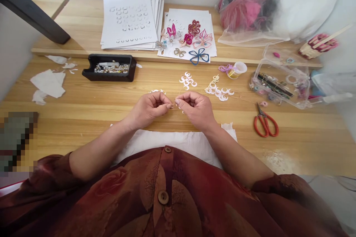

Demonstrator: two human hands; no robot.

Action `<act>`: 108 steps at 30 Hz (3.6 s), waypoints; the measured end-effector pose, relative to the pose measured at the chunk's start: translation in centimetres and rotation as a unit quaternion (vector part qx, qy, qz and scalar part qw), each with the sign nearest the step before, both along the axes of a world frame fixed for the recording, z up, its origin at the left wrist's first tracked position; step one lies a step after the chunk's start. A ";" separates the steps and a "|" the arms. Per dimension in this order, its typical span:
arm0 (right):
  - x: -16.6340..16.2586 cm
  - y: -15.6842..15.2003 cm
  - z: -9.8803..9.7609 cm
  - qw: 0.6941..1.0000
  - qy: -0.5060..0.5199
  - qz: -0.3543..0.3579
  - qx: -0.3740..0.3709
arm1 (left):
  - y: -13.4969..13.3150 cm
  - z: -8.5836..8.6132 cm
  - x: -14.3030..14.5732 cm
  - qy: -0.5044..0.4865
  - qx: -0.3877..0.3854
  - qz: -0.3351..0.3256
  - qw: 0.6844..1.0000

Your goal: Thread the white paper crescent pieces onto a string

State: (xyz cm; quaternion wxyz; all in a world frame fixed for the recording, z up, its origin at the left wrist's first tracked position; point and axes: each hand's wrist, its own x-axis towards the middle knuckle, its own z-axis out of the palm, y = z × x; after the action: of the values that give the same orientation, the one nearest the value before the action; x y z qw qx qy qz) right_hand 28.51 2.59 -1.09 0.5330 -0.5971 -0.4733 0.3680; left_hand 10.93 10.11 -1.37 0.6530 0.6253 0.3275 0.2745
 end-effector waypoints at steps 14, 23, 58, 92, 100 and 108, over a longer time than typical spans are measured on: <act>-1.0 -0.5 -0.7 0.999 -0.038 -0.006 0.019 | 0.0 -0.5 0.2 -0.057 -0.072 0.050 0.994; -1.3 -1.1 -0.8 0.989 -0.135 -0.010 0.066 | 0.0 -0.7 0.3 -0.084 -0.055 0.059 0.993; -1.4 -1.3 -1.4 0.977 -0.188 -0.017 0.098 | -0.3 -1.0 0.8 -0.102 -0.131 0.111 0.980; -2.7 -1.0 3.7 0.958 -0.265 -0.041 0.103 | -0.7 0.0 -0.1 -0.026 0.169 0.087 0.981; -1.0 0.3 4.3 0.986 -0.149 -0.036 0.062 | -0.6 1.3 -0.2 -0.114 0.025 0.028 0.993; -1.2 0.7 2.8 0.998 0.057 -0.009 -0.017 | -0.3 1.4 -0.1 -0.132 -0.070 0.059 0.987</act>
State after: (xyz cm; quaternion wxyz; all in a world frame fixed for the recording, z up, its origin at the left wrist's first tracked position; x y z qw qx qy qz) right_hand 27.26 3.27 1.68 0.5520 -0.5882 -0.4307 0.4047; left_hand 10.83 9.85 0.00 0.7152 0.5159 0.2934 0.3692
